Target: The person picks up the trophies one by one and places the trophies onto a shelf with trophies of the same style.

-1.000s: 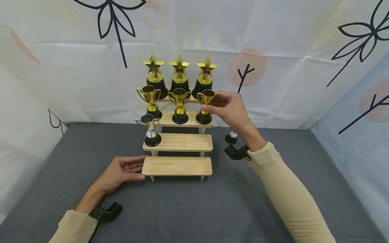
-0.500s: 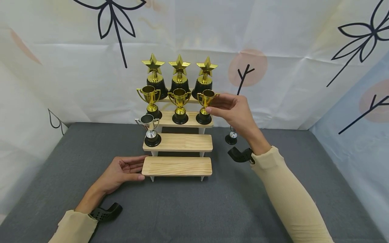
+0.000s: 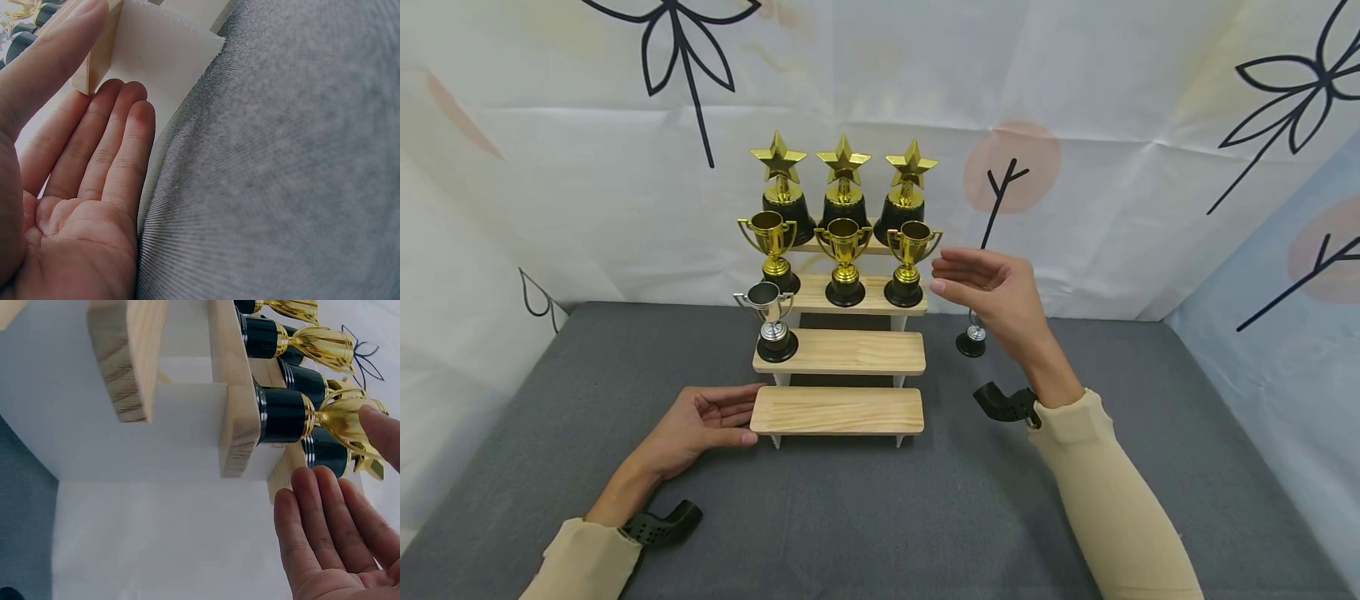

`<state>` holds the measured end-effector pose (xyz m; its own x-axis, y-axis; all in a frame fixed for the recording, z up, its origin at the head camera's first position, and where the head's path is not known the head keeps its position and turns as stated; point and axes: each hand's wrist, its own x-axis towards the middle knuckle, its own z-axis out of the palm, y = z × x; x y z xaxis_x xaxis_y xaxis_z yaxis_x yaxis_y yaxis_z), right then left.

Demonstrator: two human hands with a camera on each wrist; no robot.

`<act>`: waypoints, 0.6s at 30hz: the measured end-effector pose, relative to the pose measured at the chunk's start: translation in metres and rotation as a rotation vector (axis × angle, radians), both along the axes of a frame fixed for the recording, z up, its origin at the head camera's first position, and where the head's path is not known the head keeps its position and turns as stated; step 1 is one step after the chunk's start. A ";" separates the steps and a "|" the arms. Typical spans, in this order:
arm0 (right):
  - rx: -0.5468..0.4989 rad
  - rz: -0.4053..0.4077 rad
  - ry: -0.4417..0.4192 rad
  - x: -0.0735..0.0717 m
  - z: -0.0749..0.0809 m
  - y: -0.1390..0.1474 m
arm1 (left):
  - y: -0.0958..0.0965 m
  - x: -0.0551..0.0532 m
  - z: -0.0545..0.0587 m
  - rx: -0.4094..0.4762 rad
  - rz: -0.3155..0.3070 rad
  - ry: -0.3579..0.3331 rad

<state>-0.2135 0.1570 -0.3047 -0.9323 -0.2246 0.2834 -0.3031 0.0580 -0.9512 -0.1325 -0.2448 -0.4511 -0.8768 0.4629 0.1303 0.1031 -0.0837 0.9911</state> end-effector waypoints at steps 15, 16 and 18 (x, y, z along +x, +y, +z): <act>-0.022 -0.073 -0.065 0.016 -0.037 0.016 | 0.000 0.000 0.000 -0.005 0.004 -0.005; -0.024 -0.075 -0.065 0.016 -0.040 0.016 | 0.000 0.000 0.000 -0.004 0.004 -0.005; -0.022 -0.077 -0.062 0.018 -0.044 0.017 | 0.000 0.000 0.000 -0.003 0.004 -0.003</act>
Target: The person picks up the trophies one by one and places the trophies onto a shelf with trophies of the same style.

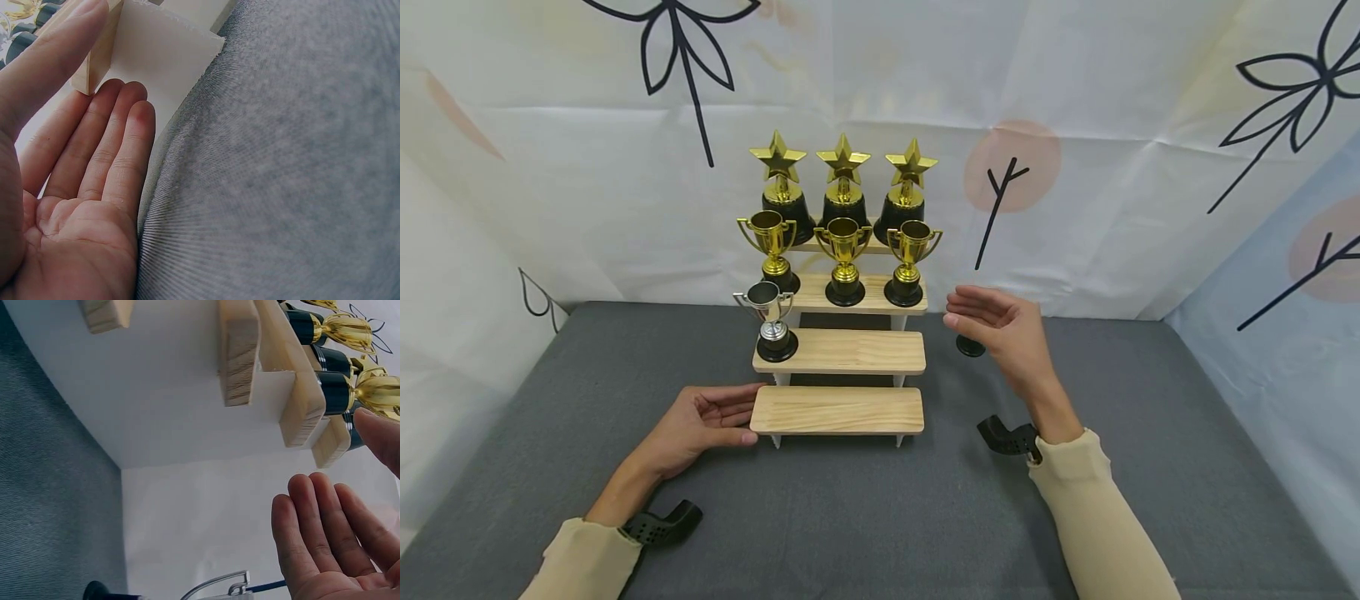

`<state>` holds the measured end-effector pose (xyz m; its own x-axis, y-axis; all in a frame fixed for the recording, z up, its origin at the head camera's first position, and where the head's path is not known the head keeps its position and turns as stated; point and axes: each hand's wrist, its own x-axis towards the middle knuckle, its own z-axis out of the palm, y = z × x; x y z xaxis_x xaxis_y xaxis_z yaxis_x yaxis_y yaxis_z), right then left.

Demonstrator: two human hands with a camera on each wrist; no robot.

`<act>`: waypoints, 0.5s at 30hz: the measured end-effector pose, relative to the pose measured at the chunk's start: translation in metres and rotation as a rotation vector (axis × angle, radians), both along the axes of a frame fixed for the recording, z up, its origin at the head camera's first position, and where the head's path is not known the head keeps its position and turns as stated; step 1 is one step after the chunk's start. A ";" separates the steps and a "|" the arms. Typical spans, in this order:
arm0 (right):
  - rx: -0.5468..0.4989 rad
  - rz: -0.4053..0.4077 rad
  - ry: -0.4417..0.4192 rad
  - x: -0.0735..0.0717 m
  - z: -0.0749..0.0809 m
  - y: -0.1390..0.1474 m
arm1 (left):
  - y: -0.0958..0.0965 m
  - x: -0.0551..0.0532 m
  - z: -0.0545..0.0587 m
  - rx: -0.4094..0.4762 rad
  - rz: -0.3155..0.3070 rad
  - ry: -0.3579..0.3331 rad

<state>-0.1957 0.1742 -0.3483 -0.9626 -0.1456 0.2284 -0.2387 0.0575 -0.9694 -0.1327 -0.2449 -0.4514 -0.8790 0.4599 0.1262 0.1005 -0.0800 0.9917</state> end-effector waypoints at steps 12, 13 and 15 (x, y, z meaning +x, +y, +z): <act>-0.031 -0.025 0.002 0.004 -0.012 0.005 | 0.000 0.000 0.000 0.000 -0.003 -0.004; -0.032 -0.028 0.003 0.004 -0.012 0.005 | 0.000 0.000 0.001 0.002 -0.005 -0.004; -0.032 -0.036 0.003 0.004 -0.013 0.006 | 0.000 0.000 0.001 0.004 -0.005 -0.004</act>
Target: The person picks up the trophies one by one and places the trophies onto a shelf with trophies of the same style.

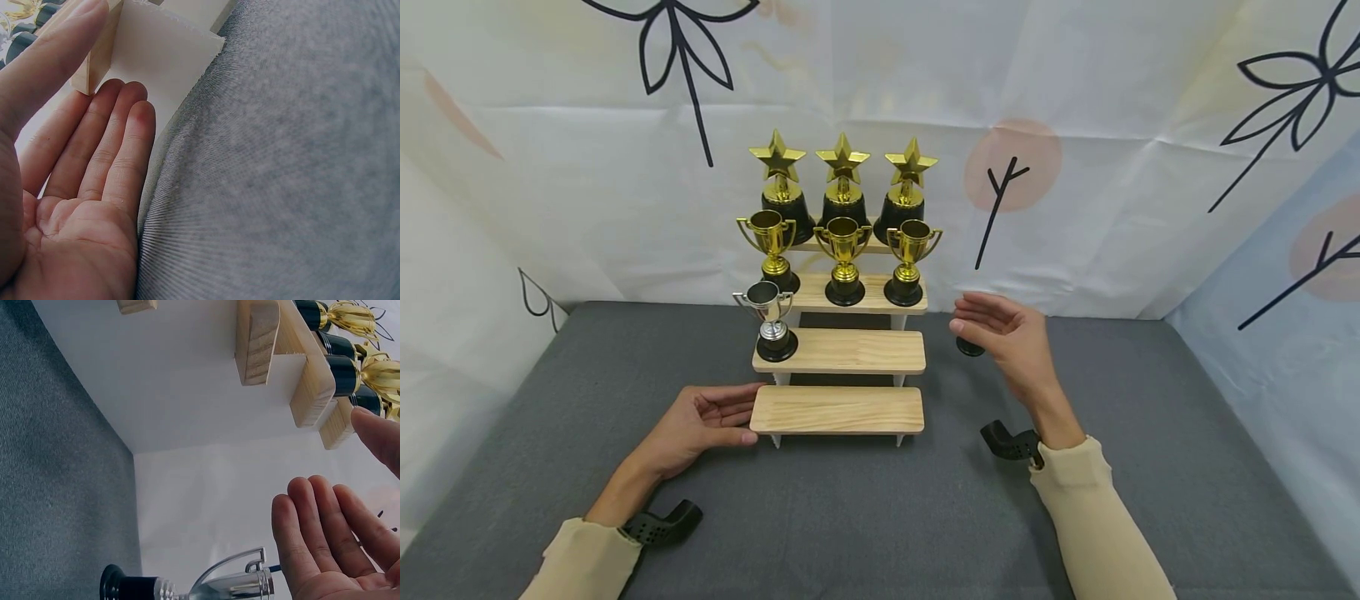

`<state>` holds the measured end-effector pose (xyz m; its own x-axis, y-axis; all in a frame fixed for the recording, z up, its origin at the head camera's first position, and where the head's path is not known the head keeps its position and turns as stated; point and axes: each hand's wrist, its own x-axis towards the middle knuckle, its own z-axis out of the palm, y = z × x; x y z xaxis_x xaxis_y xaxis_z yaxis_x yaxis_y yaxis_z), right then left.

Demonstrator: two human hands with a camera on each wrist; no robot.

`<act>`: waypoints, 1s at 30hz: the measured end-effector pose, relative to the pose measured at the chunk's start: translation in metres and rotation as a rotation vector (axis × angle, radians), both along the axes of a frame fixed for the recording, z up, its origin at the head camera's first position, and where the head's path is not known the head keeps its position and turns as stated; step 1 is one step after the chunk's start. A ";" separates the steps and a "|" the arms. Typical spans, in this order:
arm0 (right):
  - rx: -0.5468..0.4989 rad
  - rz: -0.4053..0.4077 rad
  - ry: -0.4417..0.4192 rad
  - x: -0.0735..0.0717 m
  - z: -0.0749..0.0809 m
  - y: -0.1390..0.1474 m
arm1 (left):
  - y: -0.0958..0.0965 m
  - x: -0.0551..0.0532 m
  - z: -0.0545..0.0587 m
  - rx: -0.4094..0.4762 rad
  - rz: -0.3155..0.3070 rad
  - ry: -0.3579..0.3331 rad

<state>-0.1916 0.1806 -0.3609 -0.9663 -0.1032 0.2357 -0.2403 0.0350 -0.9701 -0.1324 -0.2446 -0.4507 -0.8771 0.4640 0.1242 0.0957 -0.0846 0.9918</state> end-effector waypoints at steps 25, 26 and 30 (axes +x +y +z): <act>-0.201 -0.188 0.100 -0.006 0.008 0.034 | 0.000 0.000 0.000 0.005 0.000 0.001; -0.202 -0.201 0.103 -0.007 0.007 0.035 | 0.000 0.000 0.000 0.005 0.000 0.001; -0.170 -0.256 0.102 -0.011 0.001 0.040 | 0.000 0.001 0.000 0.006 -0.001 0.000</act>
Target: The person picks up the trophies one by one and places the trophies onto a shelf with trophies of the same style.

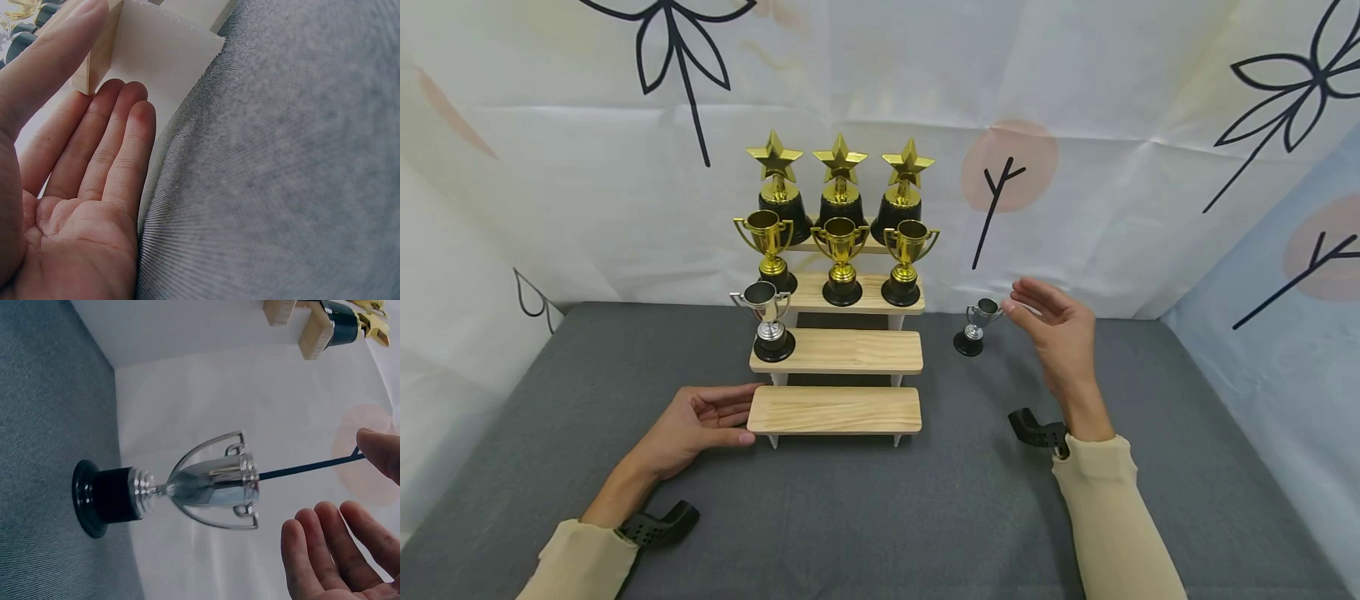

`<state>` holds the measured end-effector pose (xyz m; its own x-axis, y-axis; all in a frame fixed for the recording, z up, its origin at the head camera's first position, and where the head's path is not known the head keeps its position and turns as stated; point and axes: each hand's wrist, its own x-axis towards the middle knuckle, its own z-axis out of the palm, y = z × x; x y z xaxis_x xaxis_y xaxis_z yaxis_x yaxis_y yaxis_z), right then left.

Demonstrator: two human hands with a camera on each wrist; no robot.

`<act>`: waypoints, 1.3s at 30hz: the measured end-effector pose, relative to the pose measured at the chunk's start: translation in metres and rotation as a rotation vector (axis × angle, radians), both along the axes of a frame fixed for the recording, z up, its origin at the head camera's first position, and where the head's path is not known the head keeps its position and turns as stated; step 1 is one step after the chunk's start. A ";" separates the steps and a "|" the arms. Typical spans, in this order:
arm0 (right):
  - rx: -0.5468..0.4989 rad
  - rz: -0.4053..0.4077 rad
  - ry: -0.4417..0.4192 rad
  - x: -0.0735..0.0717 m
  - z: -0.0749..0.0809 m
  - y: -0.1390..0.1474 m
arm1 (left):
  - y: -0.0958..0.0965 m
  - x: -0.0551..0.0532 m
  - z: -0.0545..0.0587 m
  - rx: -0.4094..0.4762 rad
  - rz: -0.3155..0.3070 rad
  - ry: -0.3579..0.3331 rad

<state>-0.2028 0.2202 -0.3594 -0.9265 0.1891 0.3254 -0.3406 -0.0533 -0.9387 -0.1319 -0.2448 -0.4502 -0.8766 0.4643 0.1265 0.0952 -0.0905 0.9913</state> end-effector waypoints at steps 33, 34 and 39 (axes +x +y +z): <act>0.252 0.071 -0.197 -0.022 -0.044 0.001 | 0.000 -0.001 0.000 0.000 0.003 -0.003; 0.255 0.075 -0.198 -0.022 -0.045 0.001 | 0.000 -0.001 0.000 0.001 0.002 -0.004; 0.233 0.109 -0.188 -0.023 -0.047 0.000 | 0.001 0.000 0.001 0.007 0.001 -0.012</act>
